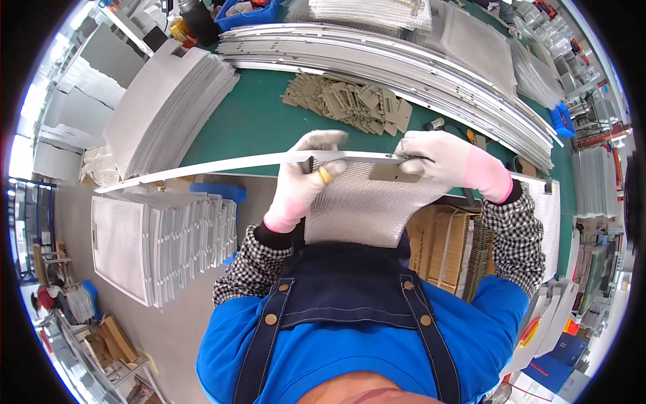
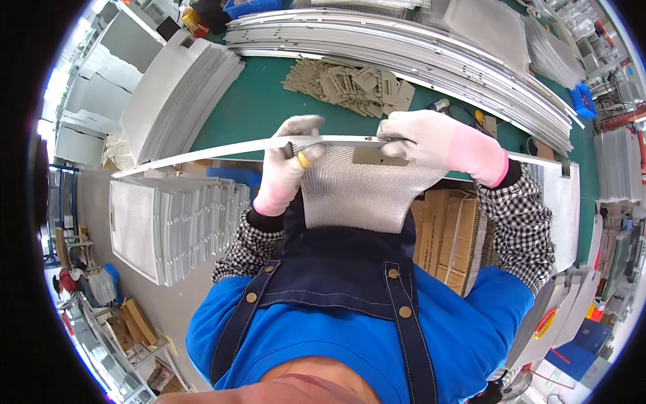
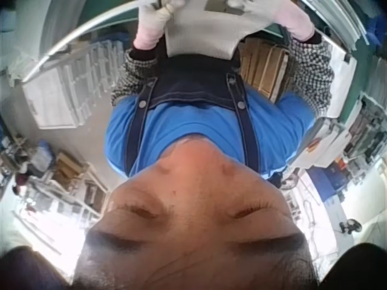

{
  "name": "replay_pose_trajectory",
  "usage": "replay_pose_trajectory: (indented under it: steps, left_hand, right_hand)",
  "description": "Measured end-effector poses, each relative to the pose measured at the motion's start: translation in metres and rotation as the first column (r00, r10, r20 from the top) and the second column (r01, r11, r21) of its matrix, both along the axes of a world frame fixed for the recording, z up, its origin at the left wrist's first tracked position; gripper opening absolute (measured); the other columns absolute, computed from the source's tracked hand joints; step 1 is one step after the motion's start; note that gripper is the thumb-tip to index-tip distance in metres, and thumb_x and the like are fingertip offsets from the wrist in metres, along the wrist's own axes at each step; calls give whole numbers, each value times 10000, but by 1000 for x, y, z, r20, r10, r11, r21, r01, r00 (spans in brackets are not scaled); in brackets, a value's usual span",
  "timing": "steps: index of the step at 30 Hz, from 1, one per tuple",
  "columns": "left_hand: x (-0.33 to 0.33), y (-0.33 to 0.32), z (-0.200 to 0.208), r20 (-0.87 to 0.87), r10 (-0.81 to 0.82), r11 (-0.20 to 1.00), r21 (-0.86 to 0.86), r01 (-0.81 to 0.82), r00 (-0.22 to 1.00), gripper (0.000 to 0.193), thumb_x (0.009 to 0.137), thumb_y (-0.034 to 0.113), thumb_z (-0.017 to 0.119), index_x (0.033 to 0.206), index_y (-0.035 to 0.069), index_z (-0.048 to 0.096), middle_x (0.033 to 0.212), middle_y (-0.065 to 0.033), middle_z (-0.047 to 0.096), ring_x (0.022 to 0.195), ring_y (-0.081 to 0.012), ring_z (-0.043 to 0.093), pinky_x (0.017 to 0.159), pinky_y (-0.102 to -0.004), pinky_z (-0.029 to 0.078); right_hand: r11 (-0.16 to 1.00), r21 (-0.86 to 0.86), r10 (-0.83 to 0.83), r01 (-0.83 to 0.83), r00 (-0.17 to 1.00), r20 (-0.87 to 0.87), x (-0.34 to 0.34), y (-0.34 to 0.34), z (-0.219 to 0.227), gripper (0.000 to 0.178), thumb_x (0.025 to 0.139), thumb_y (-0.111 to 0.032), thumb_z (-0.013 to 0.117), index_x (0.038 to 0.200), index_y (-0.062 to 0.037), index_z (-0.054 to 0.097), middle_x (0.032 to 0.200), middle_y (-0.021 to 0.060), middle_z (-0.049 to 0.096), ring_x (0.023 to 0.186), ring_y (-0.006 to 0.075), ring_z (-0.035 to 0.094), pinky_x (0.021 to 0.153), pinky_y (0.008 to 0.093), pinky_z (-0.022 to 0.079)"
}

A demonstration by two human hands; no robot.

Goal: The person assembles air filters by hand at a factory workstation. They pick up a mesh filter, insert a cardboard spacer, and fit a white plastic frame around it. The person uses a hammer to tap the frame into place and a power tool to secure the assembly. Completed units are stacked on the table.

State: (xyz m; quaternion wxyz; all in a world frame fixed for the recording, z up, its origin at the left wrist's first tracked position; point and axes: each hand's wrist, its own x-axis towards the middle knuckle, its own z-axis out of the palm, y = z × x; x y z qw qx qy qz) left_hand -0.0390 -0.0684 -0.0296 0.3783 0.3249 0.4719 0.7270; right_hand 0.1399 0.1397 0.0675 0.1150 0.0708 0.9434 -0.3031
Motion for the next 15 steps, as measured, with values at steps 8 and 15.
replay_pose_trajectory:
  steps: [8, 15]
  left_hand:
    - [-21, -17, -17, 171, 24, 998, 54, -34, 985, 486, 815, 111, 824, 1237, 40, 594, 1115, -28, 581, 1048, -130, 549, 962, -287, 431]
    - [-22, -11, -32, 174, -49, 942, 334, -13, 983, 436, 817, 65, 796, 1207, 62, 601, 1079, -15, 548, 1016, -139, 528, 957, -295, 417]
  right_hand:
    - [935, -103, -342, 338, 940, -21, 57, 36, 4, 232, 850, -151, 728, 990, 14, 643, 805, 98, 586, 734, 170, 558, 710, 319, 483]
    - [964, 99, -223, 247, 953, -205, 70, 25, -20, 184, 910, -194, 682, 993, -34, 642, 806, 138, 631, 720, 266, 650, 678, 372, 513]
